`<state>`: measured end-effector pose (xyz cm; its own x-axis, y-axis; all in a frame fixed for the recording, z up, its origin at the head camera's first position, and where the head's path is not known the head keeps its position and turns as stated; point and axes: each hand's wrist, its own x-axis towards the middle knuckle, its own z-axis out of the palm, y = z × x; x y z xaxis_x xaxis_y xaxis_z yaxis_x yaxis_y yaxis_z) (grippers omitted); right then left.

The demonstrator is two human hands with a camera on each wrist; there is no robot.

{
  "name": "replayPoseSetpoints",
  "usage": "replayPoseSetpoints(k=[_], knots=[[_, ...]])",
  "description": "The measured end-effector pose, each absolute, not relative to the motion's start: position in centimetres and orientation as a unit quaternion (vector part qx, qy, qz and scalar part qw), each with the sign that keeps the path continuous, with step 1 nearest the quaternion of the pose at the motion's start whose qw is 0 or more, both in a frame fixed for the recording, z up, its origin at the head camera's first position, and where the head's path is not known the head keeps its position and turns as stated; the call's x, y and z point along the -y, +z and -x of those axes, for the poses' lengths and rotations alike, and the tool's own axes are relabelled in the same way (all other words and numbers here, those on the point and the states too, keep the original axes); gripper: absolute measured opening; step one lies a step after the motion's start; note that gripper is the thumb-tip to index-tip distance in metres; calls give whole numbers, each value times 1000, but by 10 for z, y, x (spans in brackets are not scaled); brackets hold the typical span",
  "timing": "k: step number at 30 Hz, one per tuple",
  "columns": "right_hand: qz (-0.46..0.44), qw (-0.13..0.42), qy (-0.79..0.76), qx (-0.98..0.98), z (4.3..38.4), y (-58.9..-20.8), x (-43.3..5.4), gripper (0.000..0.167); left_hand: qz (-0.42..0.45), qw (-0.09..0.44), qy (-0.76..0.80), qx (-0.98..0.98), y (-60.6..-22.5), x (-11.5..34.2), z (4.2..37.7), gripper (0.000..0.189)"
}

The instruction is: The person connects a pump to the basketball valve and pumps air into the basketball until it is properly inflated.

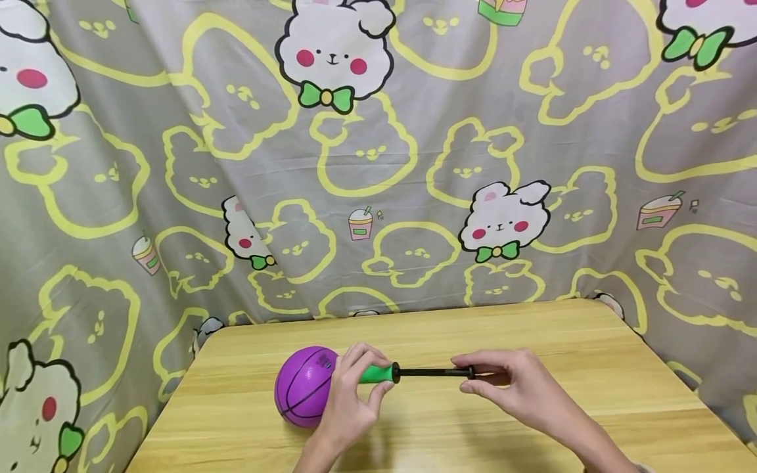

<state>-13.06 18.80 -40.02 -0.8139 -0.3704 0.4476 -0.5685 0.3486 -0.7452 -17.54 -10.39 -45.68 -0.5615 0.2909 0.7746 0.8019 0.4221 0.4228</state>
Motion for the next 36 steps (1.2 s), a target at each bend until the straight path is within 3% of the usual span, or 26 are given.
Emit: replayPoseSetpoints(k=[23, 36], knots=[[-315, 119, 518, 786, 137, -416, -171, 25, 363, 316, -416, 771, -461, 93, 170, 29], [-319, 108, 543, 769, 140, -433, -153, 28, 351, 274, -419, 791, -464, 84, 161, 29]])
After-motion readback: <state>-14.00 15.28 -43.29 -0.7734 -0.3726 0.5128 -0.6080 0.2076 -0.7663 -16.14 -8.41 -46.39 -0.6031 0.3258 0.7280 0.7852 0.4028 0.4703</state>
